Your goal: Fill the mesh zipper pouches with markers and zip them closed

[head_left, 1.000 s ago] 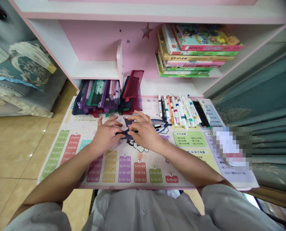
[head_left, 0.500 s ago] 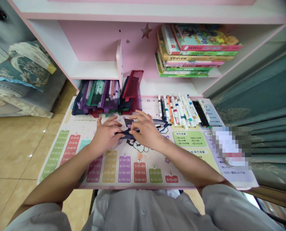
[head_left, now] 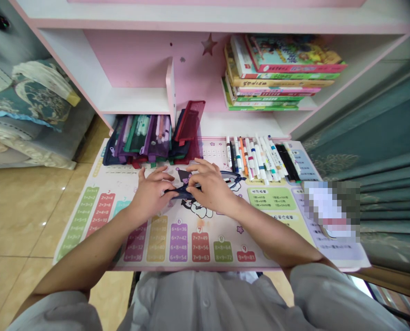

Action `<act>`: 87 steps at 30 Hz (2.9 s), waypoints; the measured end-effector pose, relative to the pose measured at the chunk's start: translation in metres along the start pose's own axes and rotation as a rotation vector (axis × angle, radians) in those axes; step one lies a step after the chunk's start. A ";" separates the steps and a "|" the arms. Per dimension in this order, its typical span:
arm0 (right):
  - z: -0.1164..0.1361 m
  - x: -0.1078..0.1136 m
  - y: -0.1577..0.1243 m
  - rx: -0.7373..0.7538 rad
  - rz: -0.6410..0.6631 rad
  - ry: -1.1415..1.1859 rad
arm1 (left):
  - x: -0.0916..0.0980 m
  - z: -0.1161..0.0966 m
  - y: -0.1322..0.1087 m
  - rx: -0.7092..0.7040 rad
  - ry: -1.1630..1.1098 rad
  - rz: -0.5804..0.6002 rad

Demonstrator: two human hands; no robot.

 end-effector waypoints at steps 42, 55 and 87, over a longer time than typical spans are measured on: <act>-0.007 0.015 0.000 -0.036 0.057 -0.038 | 0.002 0.000 -0.001 -0.004 0.019 -0.005; -0.010 0.017 0.000 -0.055 0.052 -0.040 | 0.003 0.000 0.000 0.013 0.031 -0.006; -0.021 0.027 -0.001 -0.056 0.075 -0.084 | 0.005 0.001 0.000 0.031 0.020 -0.001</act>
Point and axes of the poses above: each hand's wrist, its own y-axis towards the middle knuckle, its own x-axis out of the back of the hand, z = x × y, the point moved 1 cm from there along y, towards the middle knuckle, and after that the axes turned 3 degrees about -z, right-handed, at the moved point
